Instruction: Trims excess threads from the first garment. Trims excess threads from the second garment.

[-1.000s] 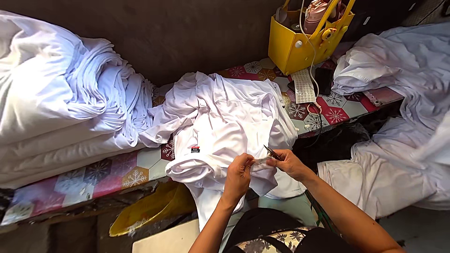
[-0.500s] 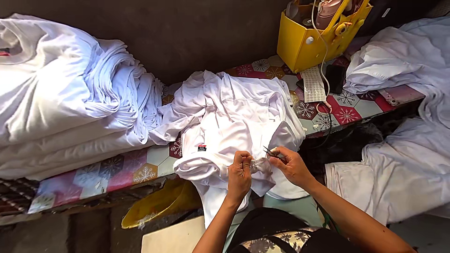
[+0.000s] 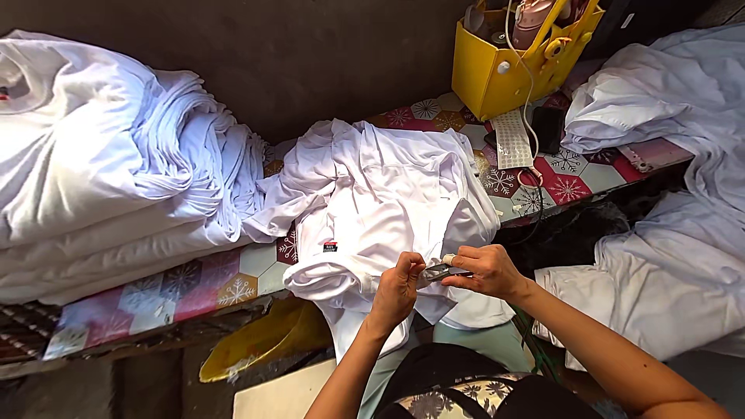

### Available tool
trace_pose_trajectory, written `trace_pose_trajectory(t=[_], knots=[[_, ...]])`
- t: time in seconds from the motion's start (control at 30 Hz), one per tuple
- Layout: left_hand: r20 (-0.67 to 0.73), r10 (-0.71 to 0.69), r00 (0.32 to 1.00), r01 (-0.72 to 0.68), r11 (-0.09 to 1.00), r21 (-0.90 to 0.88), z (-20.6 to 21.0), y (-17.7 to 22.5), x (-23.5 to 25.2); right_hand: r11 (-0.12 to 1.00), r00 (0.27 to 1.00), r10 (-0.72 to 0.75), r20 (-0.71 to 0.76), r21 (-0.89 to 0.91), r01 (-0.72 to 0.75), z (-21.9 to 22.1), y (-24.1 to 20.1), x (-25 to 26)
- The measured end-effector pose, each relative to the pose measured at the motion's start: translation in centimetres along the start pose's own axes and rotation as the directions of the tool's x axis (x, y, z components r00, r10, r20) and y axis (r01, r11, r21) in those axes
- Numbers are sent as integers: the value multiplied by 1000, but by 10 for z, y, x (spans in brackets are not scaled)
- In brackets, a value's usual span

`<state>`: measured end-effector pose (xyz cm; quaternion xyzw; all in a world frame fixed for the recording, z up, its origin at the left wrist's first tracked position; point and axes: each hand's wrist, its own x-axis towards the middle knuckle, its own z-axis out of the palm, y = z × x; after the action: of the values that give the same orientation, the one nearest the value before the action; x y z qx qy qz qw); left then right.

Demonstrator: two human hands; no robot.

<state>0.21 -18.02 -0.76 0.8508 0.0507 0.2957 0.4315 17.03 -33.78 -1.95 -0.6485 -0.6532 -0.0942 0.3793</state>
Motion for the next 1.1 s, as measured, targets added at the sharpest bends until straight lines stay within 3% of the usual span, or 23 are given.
trace_pose_trajectory(t=[0.3, 0.4, 0.47, 0.53, 0.6, 0.7, 0.77, 0.8, 0.87, 0.9, 0.93, 1.0, 1.03, 1.07, 1.1], knots=[[42, -72, 997, 75, 995, -70, 0, 0, 0, 996, 997, -73, -9, 40, 74, 6, 7, 4], [32, -131, 991, 134, 980, -146, 1, 0, -1, 960, 990, 138, -7, 248, -132, 7, 5, 0], [32, -190, 981, 193, 954, -228, 3, -1, -1, 784, 917, 372, 144, 479, -394, 9, -1, 2], [28, -233, 972, 232, 935, -270, 5, 0, -2, 526, 799, 475, 370, 608, -594, 15, -8, 6], [-21, -223, 975, 215, 957, -194, -2, -2, -3, 350, 742, 498, 448, 679, -645, 20, -19, 11], [-142, -196, 970, 213, 970, 116, -41, -10, -17, 233, 717, 569, 401, 758, -609, 17, -29, 17], [-256, -285, 924, 371, 833, 410, -88, -19, -36, 165, 685, 608, 403, 779, -604, 13, -30, 19], [-339, -360, 869, 493, 687, 534, -113, -25, -46, 135, 667, 621, 411, 782, -608, 12, -31, 19], [-466, -579, 668, 725, 368, 582, -153, -35, -61, 109, 631, 650, 424, 769, -629, 10, -33, 20], [-488, -634, 600, 776, 312, 548, -161, -35, -62, 104, 613, 664, 428, 760, -642, 10, -34, 22], [-453, -623, 637, 756, 390, 526, -160, -30, -59, 93, 598, 675, 432, 755, -649, 11, -36, 24], [-278, -552, 786, 618, 689, 379, -125, -11, -44, 65, 581, 679, 449, 751, -657, 11, -41, 28], [-169, -514, 841, 540, 818, 196, -97, -3, -36, 53, 579, 671, 463, 749, -661, 11, -43, 30], [-55, -472, 880, 470, 882, -47, -70, 3, -28, 51, 586, 658, 473, 748, -662, 11, -44, 32], [43, -440, 897, 433, 853, -292, -46, 9, -20, 64, 598, 647, 474, 747, -662, 11, -45, 33]])
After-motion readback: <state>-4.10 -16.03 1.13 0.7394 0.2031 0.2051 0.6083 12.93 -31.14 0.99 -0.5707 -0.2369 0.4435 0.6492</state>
